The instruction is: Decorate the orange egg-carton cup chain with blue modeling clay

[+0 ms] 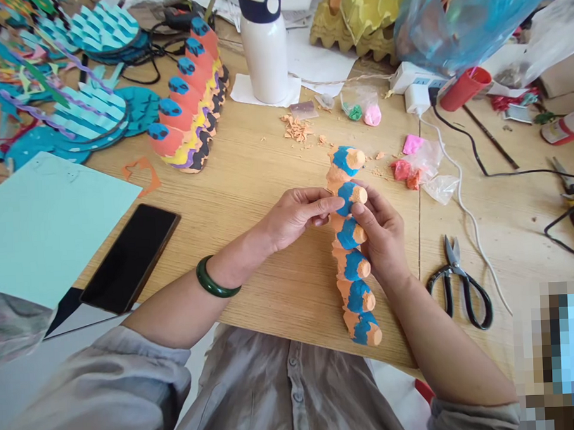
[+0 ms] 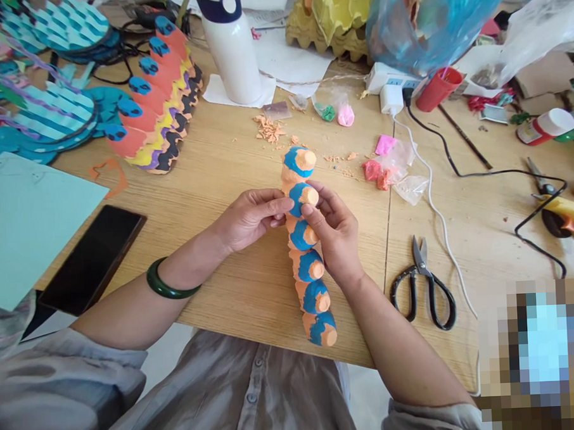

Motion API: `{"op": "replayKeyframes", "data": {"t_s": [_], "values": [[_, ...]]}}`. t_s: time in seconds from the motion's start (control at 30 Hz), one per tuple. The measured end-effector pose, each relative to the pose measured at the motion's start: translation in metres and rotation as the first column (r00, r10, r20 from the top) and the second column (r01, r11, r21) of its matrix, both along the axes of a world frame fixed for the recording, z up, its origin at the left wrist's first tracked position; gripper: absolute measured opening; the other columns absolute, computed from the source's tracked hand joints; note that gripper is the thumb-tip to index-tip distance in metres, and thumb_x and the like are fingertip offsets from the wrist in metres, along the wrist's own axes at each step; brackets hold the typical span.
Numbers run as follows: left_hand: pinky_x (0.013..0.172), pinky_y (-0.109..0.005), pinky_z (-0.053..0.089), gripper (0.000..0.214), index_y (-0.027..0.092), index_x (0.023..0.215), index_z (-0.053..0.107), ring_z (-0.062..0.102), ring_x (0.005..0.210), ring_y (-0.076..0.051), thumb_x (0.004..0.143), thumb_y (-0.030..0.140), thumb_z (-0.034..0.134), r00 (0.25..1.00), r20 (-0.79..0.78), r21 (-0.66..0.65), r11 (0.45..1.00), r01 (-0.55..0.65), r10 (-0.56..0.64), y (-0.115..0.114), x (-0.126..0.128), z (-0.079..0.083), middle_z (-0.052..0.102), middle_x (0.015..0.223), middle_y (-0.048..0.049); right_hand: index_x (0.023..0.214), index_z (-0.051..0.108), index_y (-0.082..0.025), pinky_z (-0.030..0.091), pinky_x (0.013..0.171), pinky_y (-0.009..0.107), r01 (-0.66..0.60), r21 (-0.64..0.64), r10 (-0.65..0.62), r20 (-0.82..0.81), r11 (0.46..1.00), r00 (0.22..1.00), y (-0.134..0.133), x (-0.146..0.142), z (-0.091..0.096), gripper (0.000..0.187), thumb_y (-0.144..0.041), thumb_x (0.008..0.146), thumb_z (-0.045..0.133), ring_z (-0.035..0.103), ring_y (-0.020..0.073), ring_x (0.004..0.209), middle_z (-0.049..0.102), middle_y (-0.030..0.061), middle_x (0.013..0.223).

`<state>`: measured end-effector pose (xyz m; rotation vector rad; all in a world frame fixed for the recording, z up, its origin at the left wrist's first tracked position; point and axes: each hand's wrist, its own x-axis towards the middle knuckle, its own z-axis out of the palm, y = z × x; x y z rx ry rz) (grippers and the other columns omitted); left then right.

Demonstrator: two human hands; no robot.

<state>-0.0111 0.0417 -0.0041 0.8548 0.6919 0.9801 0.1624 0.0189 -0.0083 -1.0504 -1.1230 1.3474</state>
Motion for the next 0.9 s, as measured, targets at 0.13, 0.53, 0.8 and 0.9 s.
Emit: {"op": "replayKeyframes", "data": {"t_s": [0.13,0.53,0.8,0.9], "values": [[0.059,-0.022,0.037,0.033,0.015,0.064,0.071,0.046,0.06,-0.006,0.073,0.039,0.091,1.0,0.004,-0.031,1.0,-0.004,0.004,-0.0011,-0.002,0.004,0.054,0.062,0.0027,0.122,0.072,-0.038,0.059,0.109,0.042,-0.023,0.034,0.023,0.002,0.999,1.0,-0.0004,0.0012,-0.0012,0.038,-0.045,0.086,0.083,0.071,0.0242,0.125,0.078,-0.0017,0.126],[0.057,-0.023,0.044,0.038,0.013,0.074,0.072,0.051,0.061,-0.008,0.084,0.049,0.079,0.997,0.055,-0.178,0.983,-0.051,0.062,0.0023,0.0048,0.0052,0.063,0.072,-0.002,0.112,0.075,-0.031,0.06,0.104,0.043,-0.032,-0.085,0.026,-0.069,0.996,0.997,0.0017,-0.0017,-0.0013,0.028,-0.046,0.089,0.078,0.076,0.0234,0.112,0.081,0.0,0.117],[0.061,-0.025,0.041,0.035,0.015,0.066,0.07,0.05,0.061,-0.008,0.071,0.043,0.09,0.996,-0.078,-0.017,0.999,-0.049,0.047,-0.0003,0.0022,-0.0008,0.058,0.062,0.0016,0.115,0.074,-0.031,0.059,0.107,0.038,0.0,-0.052,-0.002,-0.051,0.999,0.999,0.0024,-0.0006,-0.0042,0.033,-0.045,0.086,0.081,0.074,0.0214,0.118,0.08,-0.0007,0.12],[0.062,-0.026,0.039,0.039,0.016,0.066,0.071,0.047,0.061,-0.008,0.072,0.05,0.089,0.989,-0.127,0.033,0.997,-0.074,0.078,-0.0003,0.0028,-0.0026,0.057,0.062,0.0023,0.119,0.073,-0.033,0.059,0.107,0.039,0.01,-0.027,-0.011,-0.019,1.0,1.0,0.0021,-0.0009,-0.007,0.039,-0.046,0.085,0.083,0.073,0.0219,0.119,0.08,-0.0012,0.12]]}}
